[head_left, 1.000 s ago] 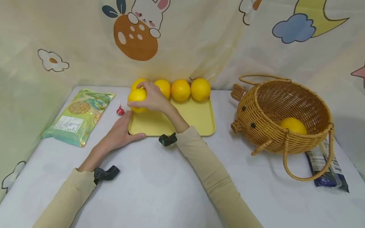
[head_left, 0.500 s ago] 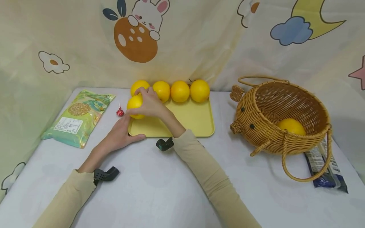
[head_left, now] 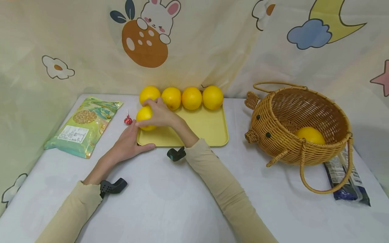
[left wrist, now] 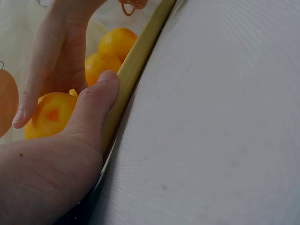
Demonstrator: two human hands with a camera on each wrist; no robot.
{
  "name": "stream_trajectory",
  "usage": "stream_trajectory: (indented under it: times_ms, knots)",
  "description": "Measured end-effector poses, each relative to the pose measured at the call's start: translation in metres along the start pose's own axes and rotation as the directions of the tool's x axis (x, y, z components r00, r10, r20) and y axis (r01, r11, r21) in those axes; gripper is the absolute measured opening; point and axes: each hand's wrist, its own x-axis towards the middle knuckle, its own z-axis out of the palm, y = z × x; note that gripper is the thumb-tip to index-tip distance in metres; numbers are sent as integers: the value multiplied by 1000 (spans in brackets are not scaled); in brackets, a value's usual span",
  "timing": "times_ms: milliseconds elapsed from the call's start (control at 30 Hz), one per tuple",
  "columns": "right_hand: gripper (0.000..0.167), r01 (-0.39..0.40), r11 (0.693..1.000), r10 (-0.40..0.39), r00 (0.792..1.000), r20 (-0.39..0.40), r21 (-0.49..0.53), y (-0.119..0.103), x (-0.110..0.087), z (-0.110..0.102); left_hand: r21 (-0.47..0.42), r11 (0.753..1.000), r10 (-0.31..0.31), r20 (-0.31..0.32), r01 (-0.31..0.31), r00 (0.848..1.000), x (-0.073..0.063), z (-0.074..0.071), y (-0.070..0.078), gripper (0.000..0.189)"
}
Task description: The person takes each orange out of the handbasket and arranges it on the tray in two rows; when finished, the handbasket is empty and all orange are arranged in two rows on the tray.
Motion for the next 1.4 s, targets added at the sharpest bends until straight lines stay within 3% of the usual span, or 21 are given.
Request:
stream_trajectory:
  times_ms: [233,433,633,967,1200,1400]
  knots:
    - [84,12,998,-6,996,84,-68,-5,-4,-4,-3,999,-40,38,41,998,-3,-2,1,109]
    - [85,-2,988,23,990,138,-152,-9,-9,-11,-5,999,-35,27,35,999,-1,-3,0,112]
    - [87,-60,993,72,991,113,-106,-9,-11,-11,8,998,-55,42,55,998,-3,-5,0,116]
    - [92,-59,998,61,995,79,-27,-9,-5,-7,52,992,-118,86,114,989,-4,-11,1,120]
    - [94,-38,999,39,994,103,-10,-10,-8,-10,59,998,-34,3,34,999,-4,-8,1,107]
    - [92,-18,999,23,991,132,-38,-8,-13,-17,59,998,-32,2,32,999,-2,-3,-1,107]
